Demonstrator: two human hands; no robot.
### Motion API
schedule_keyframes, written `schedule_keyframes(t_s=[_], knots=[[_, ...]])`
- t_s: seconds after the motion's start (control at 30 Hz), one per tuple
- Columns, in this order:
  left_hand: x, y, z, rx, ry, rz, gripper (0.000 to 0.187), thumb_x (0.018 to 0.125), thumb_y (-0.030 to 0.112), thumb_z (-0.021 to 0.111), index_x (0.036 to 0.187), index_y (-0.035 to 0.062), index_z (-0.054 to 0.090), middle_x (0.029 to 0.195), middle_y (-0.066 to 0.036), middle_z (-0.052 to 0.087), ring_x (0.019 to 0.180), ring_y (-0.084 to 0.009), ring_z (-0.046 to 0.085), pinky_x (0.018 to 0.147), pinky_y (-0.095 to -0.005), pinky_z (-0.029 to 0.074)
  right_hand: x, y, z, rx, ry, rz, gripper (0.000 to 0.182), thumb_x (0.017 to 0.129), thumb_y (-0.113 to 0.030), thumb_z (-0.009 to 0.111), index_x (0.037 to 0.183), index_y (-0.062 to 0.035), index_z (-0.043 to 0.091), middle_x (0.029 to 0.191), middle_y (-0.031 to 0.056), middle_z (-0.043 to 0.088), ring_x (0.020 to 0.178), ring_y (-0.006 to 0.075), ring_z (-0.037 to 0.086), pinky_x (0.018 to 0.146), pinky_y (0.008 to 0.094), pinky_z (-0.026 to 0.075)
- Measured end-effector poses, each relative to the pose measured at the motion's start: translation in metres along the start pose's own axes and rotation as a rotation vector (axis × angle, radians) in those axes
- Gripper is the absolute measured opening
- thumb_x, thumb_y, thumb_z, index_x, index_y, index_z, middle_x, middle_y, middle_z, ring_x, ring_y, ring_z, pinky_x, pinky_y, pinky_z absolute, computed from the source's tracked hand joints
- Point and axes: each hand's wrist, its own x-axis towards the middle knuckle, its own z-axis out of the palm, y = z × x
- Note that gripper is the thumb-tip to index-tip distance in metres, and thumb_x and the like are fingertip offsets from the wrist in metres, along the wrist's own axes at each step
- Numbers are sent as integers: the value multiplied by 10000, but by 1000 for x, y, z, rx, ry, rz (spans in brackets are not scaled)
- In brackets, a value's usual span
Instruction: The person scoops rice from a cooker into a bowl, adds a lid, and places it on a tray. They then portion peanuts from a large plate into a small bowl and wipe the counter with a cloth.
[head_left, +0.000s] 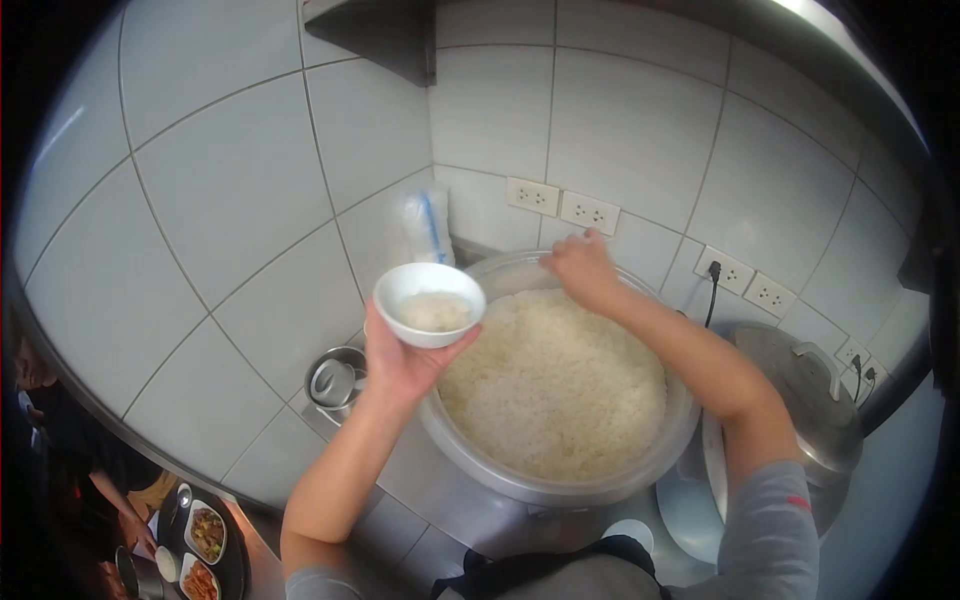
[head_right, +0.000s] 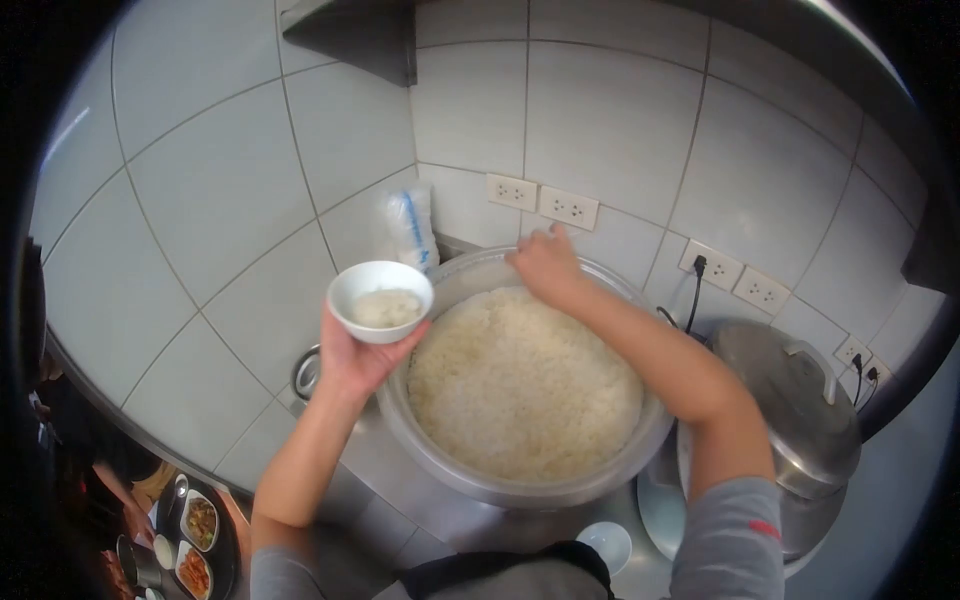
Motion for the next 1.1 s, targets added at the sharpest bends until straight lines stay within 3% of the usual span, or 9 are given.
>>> schedule_keyframes(t_s=[0.1, 0.27, 0.53, 0.8, 1.0, 1.1], knots=[[-16, 20, -8, 26, 56, 66, 617, 872, 539, 277, 1275, 83, 374, 1282, -154, 423, 1150, -347, 454, 906, -527, 420, 17, -11, 75, -98, -27, -117, 125, 729, -119, 549, 787, -103, 658, 751, 43, 609, 907, 185, 549, 900, 461, 327], [-31, 34, -30, -32, 65, 35, 602, 873, 530, 287, 1267, 88, 395, 1256, -144, 454, 1120, -336, 487, 853, -513, 463, 28, -31, 81, -89, -91, -264, 94, 719, -130, 538, 732, -96, 625, 752, 36, 586, 894, 186, 535, 920, 433, 343], [-36, 15, -14, -28, -15, -16, 604, 881, 511, 265, 1259, 58, 394, 1236, -162, 465, 1099, -338, 504, 850, -524, 471, -12, -47, 39, -118, -123, -418, 79, 690, -122, 541, 696, -78, 606, 689, 16, 549, 822, 176, 516, 914, 416, 346], [-50, -2, 12, -28, -75, -66, 613, 893, 513, 234, 1270, 48, 370, 1257, -177, 439, 1105, -376, 491, 851, -539, 466, -81, -69, -23, -1, -43, -557, 55, 662, -127, 549, 674, -85, 584, 661, -2, 513, 789, 153, 491, 828, 376, 359], [-63, -16, 19, -74, -191, -127, 563, 895, 478, 297, 1267, 68, 399, 1267, -180, 442, 1122, -387, 477, 856, -561, 451, -128, -67, -76, 155, -160, -581, 37, 662, -127, 564, 647, -122, 597, 631, -23, 522, 792, 151, 497, 875, 383, 323], [-67, -25, 25, -72, -199, -163, 570, 891, 486, 304, 1267, 68, 400, 1268, -182, 440, 1121, -390, 476, 849, -568, 452, -140, -63, -89, 270, -228, -519, 37, 704, -126, 587, 669, -135, 581, 639, -22, 492, 747, 141, 488, 834, 402, 314]])
